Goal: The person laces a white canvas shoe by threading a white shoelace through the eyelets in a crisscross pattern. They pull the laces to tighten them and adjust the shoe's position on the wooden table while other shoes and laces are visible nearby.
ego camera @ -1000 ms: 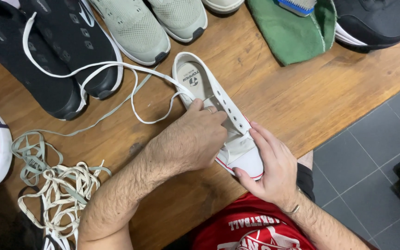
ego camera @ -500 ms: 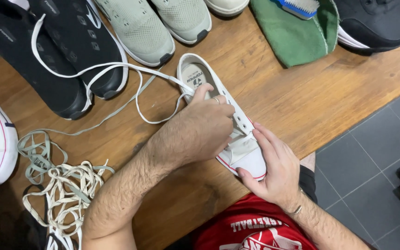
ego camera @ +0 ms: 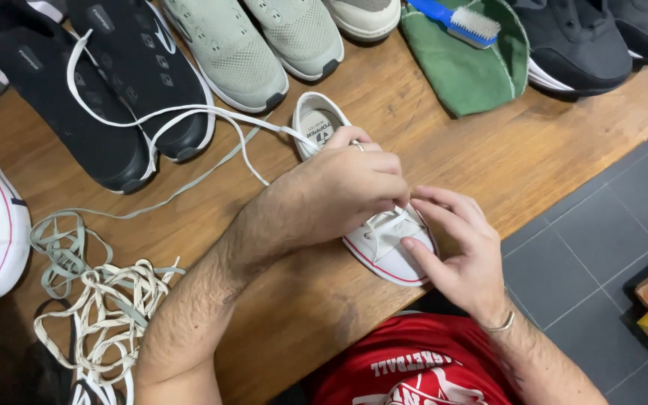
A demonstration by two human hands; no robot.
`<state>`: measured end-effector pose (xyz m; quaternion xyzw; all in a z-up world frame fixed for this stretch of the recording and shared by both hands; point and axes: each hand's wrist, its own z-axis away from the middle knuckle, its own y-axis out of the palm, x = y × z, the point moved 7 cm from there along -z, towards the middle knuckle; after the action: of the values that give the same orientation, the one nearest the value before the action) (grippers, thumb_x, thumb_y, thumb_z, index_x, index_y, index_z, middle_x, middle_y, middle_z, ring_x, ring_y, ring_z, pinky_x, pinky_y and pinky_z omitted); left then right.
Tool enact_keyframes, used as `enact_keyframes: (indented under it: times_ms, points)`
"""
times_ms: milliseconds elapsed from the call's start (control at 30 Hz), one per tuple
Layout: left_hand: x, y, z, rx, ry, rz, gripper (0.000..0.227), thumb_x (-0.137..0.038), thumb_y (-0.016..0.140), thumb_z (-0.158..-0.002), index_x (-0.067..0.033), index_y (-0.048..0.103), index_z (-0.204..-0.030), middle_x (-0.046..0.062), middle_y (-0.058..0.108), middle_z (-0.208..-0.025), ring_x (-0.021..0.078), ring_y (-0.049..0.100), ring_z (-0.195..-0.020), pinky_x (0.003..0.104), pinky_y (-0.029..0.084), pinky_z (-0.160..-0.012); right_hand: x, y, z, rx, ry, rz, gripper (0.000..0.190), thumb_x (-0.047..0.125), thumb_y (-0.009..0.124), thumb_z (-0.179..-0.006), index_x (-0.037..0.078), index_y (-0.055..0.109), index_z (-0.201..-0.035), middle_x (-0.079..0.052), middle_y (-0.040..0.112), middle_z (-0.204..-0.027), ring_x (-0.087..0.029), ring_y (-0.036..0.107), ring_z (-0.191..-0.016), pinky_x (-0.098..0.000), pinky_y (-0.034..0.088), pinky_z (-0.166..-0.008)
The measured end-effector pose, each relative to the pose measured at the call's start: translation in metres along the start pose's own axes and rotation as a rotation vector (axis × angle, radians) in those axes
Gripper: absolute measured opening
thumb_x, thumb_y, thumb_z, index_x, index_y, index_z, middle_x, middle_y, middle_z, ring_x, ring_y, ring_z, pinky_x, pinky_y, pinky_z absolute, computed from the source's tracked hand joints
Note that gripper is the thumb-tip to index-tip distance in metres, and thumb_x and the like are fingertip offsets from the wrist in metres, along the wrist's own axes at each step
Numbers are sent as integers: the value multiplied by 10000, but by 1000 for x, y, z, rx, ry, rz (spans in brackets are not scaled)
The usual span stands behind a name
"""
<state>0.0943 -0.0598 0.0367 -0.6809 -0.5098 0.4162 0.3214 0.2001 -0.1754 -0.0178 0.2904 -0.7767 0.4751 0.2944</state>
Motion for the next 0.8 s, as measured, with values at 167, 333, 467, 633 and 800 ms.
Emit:
enact_keyframes:
  times_ms: [167, 333, 467, 633, 800]
  points:
    - [-11, -17, -2, -66, 65, 197, 119, -22, 682, -971, -135, 656, -947, -7, 570, -907, 163, 548, -780, 434, 402, -1004, -4, 10, -24, 65, 48, -115, 173, 192, 794, -869, 55, 717, -941, -56, 754, -1042, -140, 667, -882, -262, 515, -816]
    - [15, -12, 1, 8, -90, -49, 191, -222, 675, -895, -215, 717, -1081, -23, 661, -1060, 243, 599, -1040, 481, 347, -1064, -11, 24, -35, 86, 109, -303, 139, 128, 833, -839, 62, 808, -959, -55, 806, -932, -70, 689, -794, -201, 516, -701]
    - [36, -14, 8, -104, -288, -351, 266, -239, 750, -870, -194, 555, -1045, -13, 493, -1027, 200, 566, -997, 406, 435, -962, -33, 29, -38, -28, 197, -448, 76, 52, 872, -749, 61, 828, -811, -18, 715, -676, -42, 518, -607, -233, 469, -555]
    - [15, 13, 3, 319, -577, 30, 138, -310, 712, -901, -184, 655, -899, 37, 658, -894, 288, 706, -927, 452, 565, -810, -77, 34, -26, -183, 402, -888, 85, -81, 770, -828, -85, 742, -908, -166, 714, -640, -126, 624, -493, -224, 475, -415]
    - [7, 41, -6, 516, -578, 30, 303, -438, 584, -971, -158, 699, -956, 75, 712, -899, 312, 746, -906, 489, 588, -790, -93, 21, -36, -284, 390, -1062, 89, -29, 741, -876, -62, 723, -956, -170, 725, -713, -106, 603, -488, -193, 457, -400]
